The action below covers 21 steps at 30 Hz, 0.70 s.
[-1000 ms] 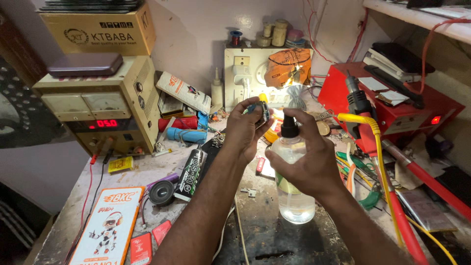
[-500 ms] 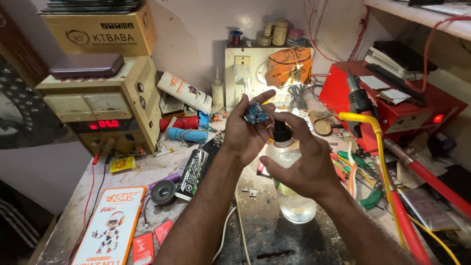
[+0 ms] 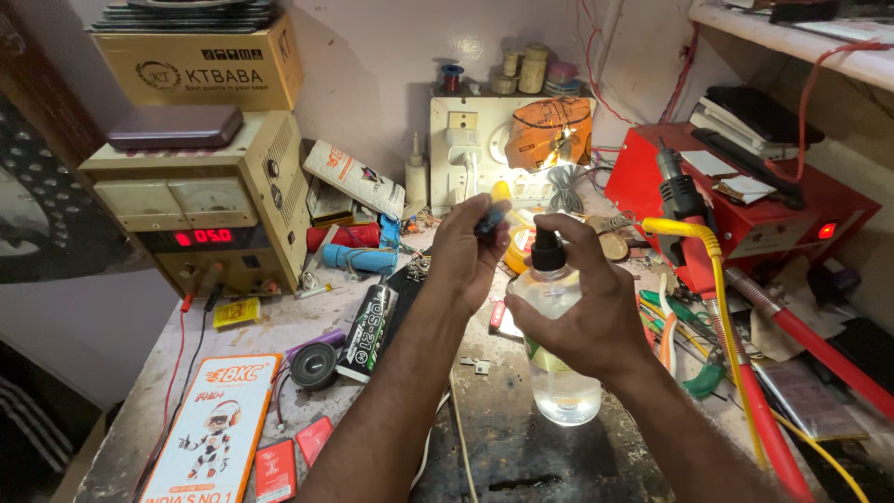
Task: The person disassembles a red mobile phone, removes the back cover and battery, and then cleans the motherboard with a spray and a brush. The person uses a screwdriver to remove screws and a small brush to clean the circuit board.
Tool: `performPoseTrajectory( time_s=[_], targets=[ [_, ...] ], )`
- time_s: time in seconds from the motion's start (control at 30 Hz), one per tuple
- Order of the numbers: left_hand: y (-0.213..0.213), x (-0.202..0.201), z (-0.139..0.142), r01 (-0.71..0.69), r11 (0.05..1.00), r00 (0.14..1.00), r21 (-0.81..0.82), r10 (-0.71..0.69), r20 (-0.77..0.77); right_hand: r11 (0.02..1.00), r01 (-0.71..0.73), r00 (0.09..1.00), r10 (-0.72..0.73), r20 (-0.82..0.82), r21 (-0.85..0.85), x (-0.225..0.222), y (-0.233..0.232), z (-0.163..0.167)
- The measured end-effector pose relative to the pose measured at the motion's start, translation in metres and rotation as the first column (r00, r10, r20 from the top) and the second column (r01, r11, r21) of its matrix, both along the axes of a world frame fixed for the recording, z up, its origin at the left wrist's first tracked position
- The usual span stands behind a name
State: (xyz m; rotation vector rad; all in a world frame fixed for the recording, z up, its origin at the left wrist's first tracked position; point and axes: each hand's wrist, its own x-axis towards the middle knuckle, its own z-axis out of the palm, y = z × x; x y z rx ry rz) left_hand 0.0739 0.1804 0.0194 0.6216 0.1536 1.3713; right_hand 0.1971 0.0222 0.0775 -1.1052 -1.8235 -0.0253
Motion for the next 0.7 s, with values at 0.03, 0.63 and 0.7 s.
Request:
performPoseTrajectory(
  time_s=[0.03,0.63,0.7],
  targets=[
    [0.000,0.000,0.000,0.003,1.000,1.000,-0.006,-0.003,-0.004,1.000,-0.008,1.000,0.008,0.009,0.027,0.000,0.000,0.001],
    [-0.026,0.003,0.015,-0.047,0.981,0.988,0.190,0.074,-0.135,0.997,0.035,0.999,-0.035,0.001,-0.071,0.004,0.007,-0.001],
    [-0.027,0.006,0.016,-0.039,0.983,0.987,0.177,0.066,-0.148,1.000,0.010,1.000,-0.010,0.022,-0.024,0.006,0.007,0.003]
  ],
)
